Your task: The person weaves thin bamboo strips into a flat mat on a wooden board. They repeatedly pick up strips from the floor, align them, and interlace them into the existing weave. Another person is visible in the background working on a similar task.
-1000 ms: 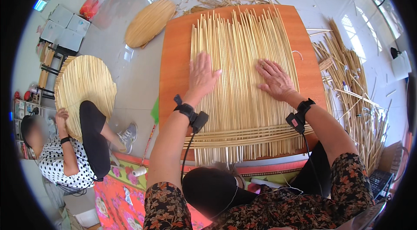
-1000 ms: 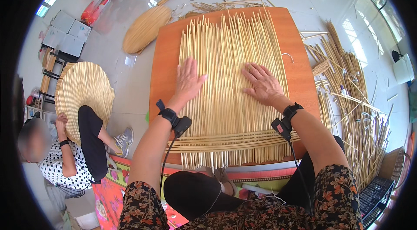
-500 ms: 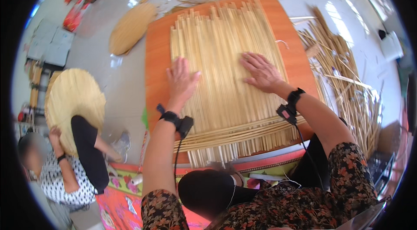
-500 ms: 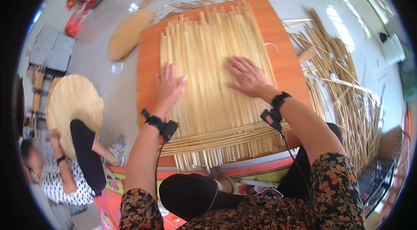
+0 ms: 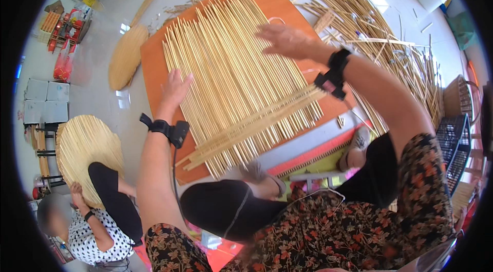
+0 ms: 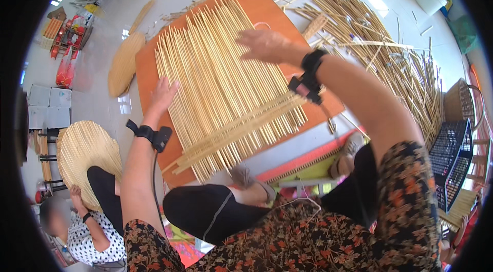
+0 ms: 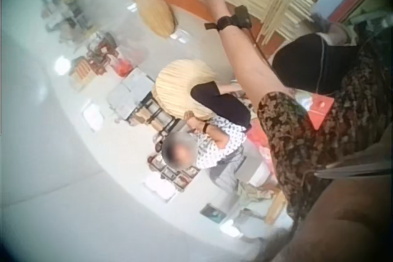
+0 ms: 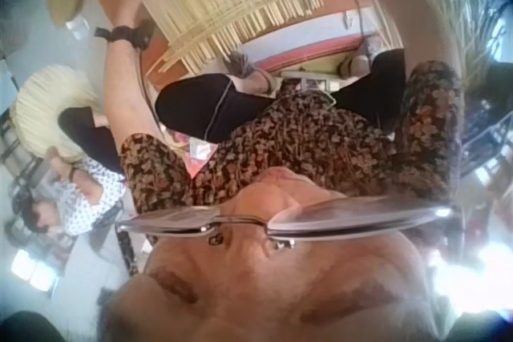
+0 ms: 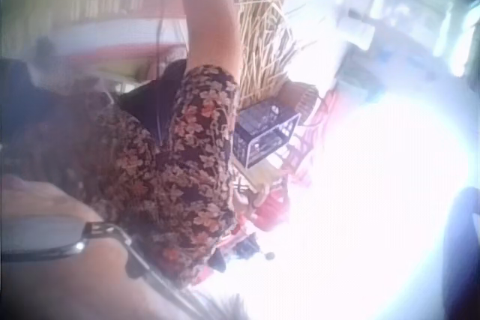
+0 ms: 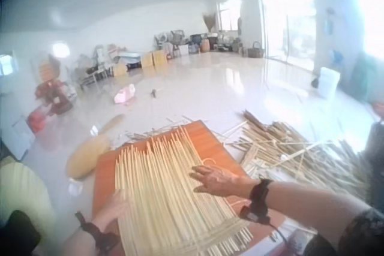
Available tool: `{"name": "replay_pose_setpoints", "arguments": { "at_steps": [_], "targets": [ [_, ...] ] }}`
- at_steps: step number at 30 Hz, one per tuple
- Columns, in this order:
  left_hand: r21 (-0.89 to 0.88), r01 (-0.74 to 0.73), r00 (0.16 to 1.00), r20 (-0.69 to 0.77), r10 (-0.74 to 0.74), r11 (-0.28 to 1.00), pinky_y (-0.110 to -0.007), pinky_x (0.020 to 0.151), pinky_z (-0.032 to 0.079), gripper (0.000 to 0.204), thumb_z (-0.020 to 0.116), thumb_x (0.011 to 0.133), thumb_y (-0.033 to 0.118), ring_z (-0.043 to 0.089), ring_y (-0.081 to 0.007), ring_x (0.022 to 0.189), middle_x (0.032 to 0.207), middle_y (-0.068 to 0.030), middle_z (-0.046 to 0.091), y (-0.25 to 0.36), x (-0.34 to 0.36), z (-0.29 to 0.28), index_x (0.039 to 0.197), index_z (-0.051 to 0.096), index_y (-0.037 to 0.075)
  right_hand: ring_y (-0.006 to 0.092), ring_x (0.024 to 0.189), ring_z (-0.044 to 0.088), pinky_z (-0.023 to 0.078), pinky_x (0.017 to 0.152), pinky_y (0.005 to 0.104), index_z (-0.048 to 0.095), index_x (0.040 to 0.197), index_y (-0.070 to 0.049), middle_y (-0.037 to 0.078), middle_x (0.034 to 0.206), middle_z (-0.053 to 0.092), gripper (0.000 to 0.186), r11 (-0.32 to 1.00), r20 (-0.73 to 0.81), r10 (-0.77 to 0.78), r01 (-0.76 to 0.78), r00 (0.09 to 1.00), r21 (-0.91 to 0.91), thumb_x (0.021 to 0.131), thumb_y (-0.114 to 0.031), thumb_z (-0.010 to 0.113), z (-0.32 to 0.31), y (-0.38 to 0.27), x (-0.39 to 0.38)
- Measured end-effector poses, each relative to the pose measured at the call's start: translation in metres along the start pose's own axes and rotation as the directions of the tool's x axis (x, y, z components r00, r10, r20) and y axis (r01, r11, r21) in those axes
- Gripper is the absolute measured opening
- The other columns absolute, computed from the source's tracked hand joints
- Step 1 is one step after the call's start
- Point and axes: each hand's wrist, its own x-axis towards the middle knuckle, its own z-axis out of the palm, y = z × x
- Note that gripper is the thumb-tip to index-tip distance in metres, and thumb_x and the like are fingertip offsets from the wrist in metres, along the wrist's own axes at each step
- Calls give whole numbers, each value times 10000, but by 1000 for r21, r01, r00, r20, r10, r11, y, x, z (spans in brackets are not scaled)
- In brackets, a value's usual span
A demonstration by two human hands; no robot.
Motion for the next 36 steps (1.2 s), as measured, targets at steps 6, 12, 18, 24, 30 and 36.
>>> {"name": "replay_pose_setpoints", "arguments": {
  "at_steps": [6,12,18,24,30,36],
  "targets": [
    [-104,-289,956,21,293,952,-534,1203,231,699,563,972,512,363,-354,1457,1558,-208,406,65,-91,-53,1434,503,-9,331,1279,543,441,1050,444,605,1329,-66,150,1401,558,483,962,168,271,-271,948,-28,986,-405,562,-80,20,-112],
    [-86,-411,908,53,416,908,-430,1177,327,590,663,936,347,434,-358,1409,1509,-225,466,101,-197,-39,1367,561,-43,382,1227,566,449,1021,453,589,1301,21,211,1307,609,509,907,255,412,-421,874,-24,981,-375,592,-73,-2,-156],
    [-158,-322,941,-159,298,933,-459,1153,343,671,705,904,333,447,-406,1373,1491,-266,458,103,-237,25,1411,495,-52,397,1126,632,493,951,479,668,1177,11,240,1177,676,519,837,223,526,-546,821,34,950,-445,572,-45,33,-198],
    [-110,-281,947,-192,257,953,-469,1180,297,743,696,911,338,380,-386,1426,1541,-249,394,92,-236,46,1470,403,-54,406,932,695,544,813,476,753,934,3,222,970,725,335,870,291,493,-474,820,-138,880,-290,600,-6,58,-210],
    [-15,-244,961,-137,240,970,-524,1200,238,788,660,933,369,272,-375,1492,1611,-222,283,106,-241,59,1516,322,-39,381,872,718,564,724,470,764,842,15,236,917,731,241,909,469,382,-233,796,-346,825,-193,644,18,60,-200],
    [-45,-330,936,-141,321,943,-526,1234,144,795,603,963,424,208,-340,1523,1631,-192,255,127,-220,70,1548,286,-12,361,769,726,566,677,463,768,788,0,199,774,728,242,920,306,376,-315,874,-232,818,-221,676,51,98,-223]
  ]
}}
